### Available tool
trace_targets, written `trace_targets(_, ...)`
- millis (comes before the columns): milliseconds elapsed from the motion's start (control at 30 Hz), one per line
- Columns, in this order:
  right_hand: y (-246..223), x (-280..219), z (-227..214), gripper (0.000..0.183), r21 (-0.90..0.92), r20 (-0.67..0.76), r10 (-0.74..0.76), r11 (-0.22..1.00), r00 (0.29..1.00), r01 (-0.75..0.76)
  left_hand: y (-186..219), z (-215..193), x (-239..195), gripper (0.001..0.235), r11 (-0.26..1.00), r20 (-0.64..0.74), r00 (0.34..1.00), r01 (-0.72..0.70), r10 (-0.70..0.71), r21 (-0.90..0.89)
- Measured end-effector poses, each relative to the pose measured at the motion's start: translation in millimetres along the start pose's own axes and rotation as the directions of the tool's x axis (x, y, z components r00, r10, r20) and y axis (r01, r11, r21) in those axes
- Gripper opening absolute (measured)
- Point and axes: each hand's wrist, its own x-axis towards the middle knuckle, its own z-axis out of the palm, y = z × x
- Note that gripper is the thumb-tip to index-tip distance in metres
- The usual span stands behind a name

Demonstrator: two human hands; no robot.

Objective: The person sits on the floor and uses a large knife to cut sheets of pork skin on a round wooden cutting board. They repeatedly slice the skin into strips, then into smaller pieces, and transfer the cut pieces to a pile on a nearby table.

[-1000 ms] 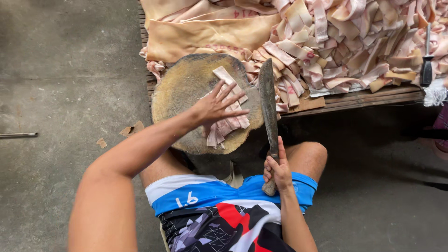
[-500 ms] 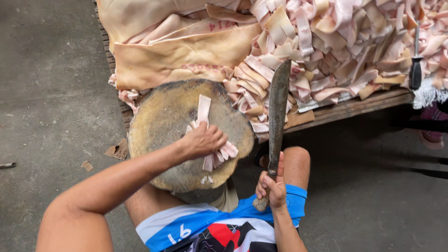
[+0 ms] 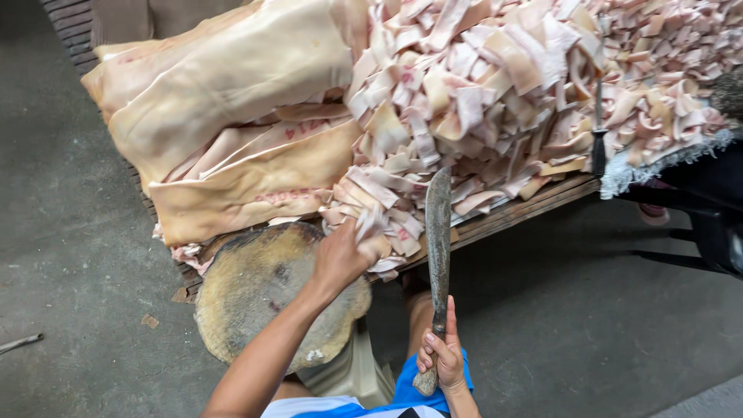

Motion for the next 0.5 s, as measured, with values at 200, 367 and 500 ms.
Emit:
trace_targets(200,-63.7,-4.3,-1.2,0.093,0.052,-0.055,-0.073,0.996,0.996,0.076,174.0,22.3,149.0,0.075,0.793,-0.355,0.92,-0.34,0.168,-0.506)
trace_targets(367,-91.2,-2.0,5.9,0.093,0.089,0.016,-0.094,0.992,0.995,0.092,207.5,37.9,191.6,0.065,0.791,-0.47,0.847,-0.457,0.248,-0.407)
trace_targets(500,-77.3,-5.2,14.2,0.076,0.121,0.046,0.014,0.992,0.999,-0.019,122.5,38.7,141.2,0.029,0.817,-0.372,0.923,-0.292,0.103,-0.498)
